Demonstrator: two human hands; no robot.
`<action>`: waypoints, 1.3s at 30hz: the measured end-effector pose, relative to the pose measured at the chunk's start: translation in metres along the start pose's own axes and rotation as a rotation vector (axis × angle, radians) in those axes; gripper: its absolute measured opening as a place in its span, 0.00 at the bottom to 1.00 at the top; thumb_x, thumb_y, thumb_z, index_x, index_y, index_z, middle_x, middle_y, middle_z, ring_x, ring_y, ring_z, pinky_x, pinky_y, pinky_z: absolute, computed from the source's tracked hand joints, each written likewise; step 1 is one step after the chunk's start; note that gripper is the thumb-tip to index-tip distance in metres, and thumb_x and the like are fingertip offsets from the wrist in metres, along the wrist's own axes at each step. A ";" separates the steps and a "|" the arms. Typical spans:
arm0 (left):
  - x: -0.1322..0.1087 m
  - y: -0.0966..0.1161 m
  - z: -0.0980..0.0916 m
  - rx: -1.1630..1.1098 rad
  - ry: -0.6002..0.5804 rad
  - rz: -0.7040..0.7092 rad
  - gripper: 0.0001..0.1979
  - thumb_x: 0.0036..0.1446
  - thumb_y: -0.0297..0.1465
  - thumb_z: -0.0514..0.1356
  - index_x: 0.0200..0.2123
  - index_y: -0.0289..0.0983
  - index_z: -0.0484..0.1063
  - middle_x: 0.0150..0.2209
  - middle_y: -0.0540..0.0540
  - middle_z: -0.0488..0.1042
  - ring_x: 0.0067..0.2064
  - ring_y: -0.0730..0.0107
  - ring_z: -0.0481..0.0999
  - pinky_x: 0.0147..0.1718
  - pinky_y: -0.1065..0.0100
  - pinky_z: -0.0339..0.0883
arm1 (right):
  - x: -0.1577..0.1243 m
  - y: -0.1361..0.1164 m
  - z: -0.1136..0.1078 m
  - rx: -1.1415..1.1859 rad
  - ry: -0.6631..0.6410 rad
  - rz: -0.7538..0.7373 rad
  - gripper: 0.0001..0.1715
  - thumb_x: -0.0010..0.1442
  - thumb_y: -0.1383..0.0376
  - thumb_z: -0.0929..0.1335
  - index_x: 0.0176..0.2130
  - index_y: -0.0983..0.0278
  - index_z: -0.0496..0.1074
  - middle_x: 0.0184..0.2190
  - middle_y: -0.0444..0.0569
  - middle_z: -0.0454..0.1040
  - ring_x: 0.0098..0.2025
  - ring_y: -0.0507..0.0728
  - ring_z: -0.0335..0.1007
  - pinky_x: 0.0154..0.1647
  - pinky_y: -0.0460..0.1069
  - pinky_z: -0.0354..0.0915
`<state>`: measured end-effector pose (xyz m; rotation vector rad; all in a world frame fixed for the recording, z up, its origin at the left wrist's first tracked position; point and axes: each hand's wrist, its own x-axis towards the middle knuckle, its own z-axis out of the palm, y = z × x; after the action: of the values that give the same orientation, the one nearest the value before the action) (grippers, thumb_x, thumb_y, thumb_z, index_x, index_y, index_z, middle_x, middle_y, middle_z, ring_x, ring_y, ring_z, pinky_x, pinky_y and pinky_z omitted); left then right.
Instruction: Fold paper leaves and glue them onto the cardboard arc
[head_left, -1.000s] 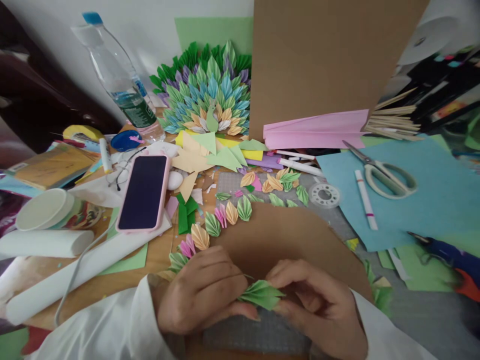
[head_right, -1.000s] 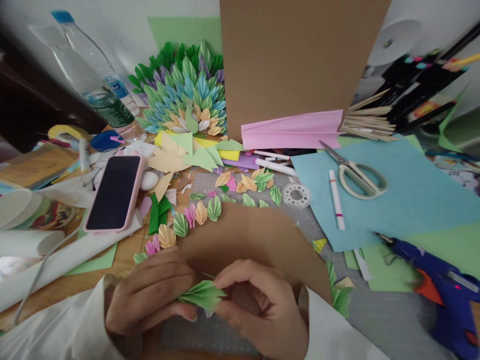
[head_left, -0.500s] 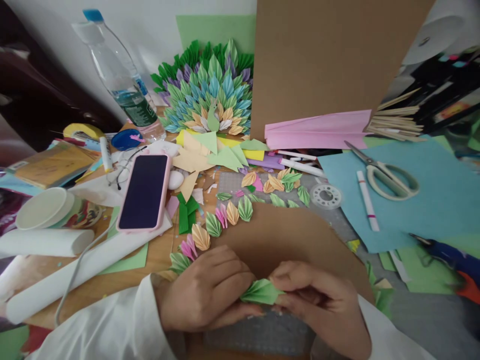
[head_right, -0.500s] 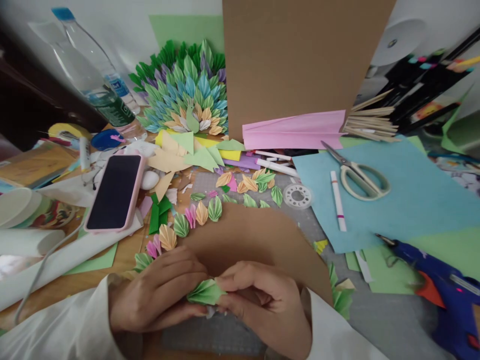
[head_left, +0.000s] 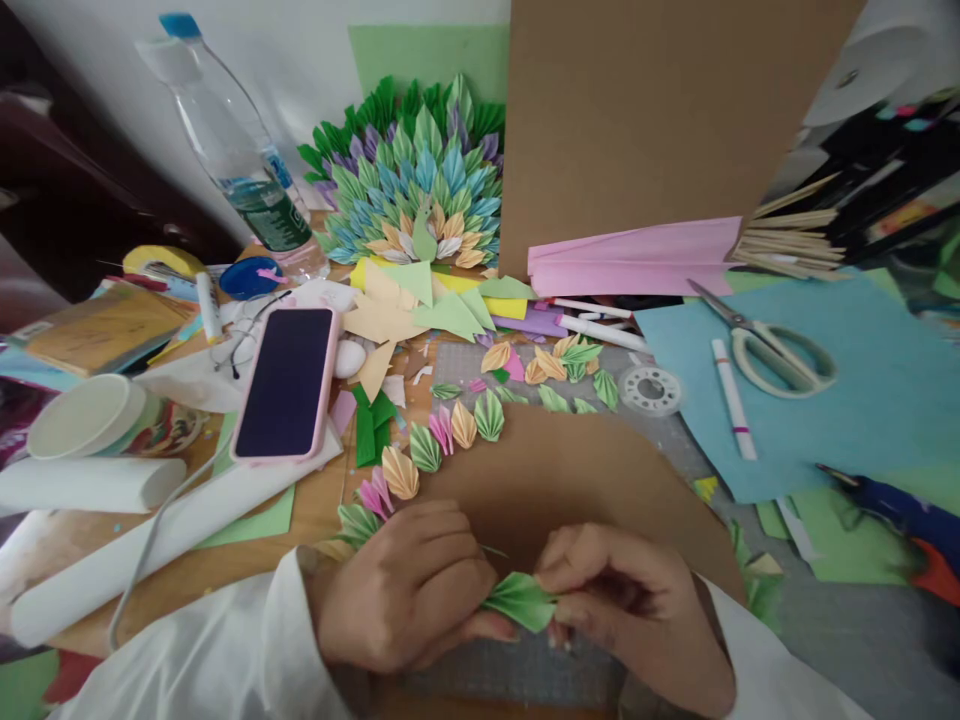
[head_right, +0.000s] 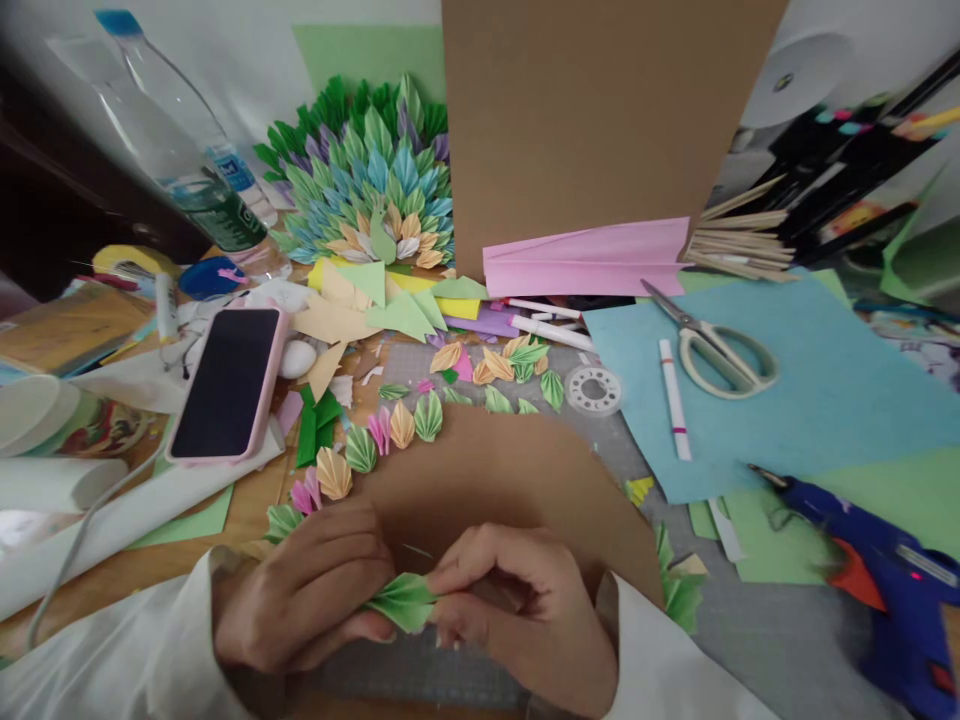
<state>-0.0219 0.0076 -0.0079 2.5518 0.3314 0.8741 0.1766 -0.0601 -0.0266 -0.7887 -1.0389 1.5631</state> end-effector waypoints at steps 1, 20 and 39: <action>-0.001 0.000 0.000 -0.004 -0.004 0.000 0.18 0.68 0.32 0.48 0.29 0.30 0.69 0.21 0.43 0.72 0.24 0.67 0.69 0.24 0.64 0.65 | 0.000 0.000 0.000 -0.030 0.000 -0.017 0.06 0.58 0.68 0.73 0.39 0.60 0.79 0.27 0.46 0.76 0.28 0.49 0.72 0.28 0.42 0.68; 0.002 0.002 0.003 -0.041 -0.024 0.062 0.20 0.66 0.25 0.48 0.24 0.30 0.70 0.21 0.42 0.72 0.24 0.67 0.65 0.24 0.64 0.59 | -0.001 0.001 0.003 -0.314 -0.018 -0.116 0.15 0.55 0.78 0.68 0.36 0.59 0.73 0.29 0.44 0.75 0.30 0.51 0.71 0.31 0.43 0.65; -0.003 -0.003 0.009 -0.034 0.040 0.089 0.13 0.62 0.23 0.52 0.25 0.31 0.70 0.20 0.43 0.71 0.24 0.67 0.65 0.23 0.65 0.58 | -0.009 0.008 0.010 -0.235 0.006 0.063 0.10 0.58 0.67 0.72 0.41 0.56 0.73 0.32 0.44 0.72 0.32 0.51 0.69 0.32 0.43 0.66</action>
<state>-0.0190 0.0061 -0.0174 2.5369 0.2137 0.9560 0.1666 -0.0713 -0.0301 -0.9944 -1.2183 1.5070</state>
